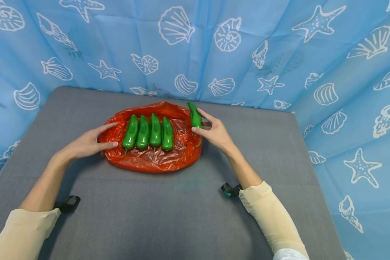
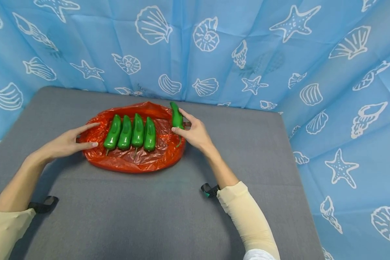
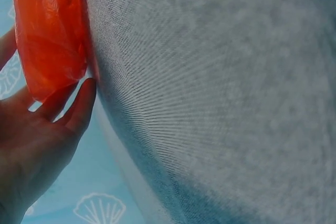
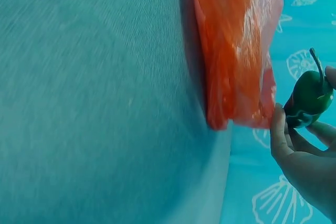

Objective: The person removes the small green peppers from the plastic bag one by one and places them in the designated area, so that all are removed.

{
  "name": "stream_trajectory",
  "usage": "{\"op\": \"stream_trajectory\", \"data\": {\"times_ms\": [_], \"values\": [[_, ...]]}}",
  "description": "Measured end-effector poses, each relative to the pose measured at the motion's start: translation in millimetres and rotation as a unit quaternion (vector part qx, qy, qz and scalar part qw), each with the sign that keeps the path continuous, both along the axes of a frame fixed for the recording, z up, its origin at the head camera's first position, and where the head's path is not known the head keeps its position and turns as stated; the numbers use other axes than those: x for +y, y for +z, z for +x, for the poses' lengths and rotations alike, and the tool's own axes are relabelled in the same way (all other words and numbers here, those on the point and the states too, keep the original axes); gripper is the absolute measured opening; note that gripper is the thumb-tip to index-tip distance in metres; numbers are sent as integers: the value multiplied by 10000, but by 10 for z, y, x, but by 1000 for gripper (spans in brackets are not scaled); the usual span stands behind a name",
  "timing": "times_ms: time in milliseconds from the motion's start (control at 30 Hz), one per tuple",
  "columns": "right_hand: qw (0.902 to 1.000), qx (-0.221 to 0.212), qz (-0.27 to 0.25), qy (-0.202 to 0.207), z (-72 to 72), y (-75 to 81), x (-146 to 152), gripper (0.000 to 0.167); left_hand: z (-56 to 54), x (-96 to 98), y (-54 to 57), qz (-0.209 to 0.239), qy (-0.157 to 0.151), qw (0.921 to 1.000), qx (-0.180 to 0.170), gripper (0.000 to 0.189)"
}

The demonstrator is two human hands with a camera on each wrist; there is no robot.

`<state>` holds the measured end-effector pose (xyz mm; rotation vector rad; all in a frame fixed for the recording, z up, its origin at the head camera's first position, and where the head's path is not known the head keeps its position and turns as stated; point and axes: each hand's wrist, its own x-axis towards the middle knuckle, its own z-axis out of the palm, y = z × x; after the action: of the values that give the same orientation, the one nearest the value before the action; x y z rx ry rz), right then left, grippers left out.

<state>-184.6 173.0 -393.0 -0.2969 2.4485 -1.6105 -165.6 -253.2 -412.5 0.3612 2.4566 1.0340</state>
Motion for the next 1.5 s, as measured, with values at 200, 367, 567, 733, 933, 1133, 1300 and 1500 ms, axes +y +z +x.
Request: {"op": "stream_trajectory", "data": {"times_ms": [200,367,567,733,933,1133,1300,1500], "values": [[9998,-14,-85,-181,-7,-11,158,72,-1,7,-2,-32,-44,10000,52,81],[9993,-98,-177,-320,-22,-15,246,72,17,-16,-23,3,-37,10000,60,83],[9988,-100,-77,-470,-40,-35,396,69,18,-13,-29,-29,4,10000,37,84],[9975,-130,46,-694,-48,-50,521,68,14,-6,-34,-105,12,9999,63,83],[9951,-292,148,-932,-63,-59,672,68,10,1,-29,-135,4,9999,100,82],[9932,-436,287,-1043,-76,-50,816,68,14,-3,-25,-168,-10,9998,96,82],[9921,-460,426,-1086,-82,-59,918,67,18,-17,-28,-180,10,9998,72,83],[9897,-459,642,-1194,-107,-118,1036,67,21,-16,-17,-111,13,9999,45,83]]}}
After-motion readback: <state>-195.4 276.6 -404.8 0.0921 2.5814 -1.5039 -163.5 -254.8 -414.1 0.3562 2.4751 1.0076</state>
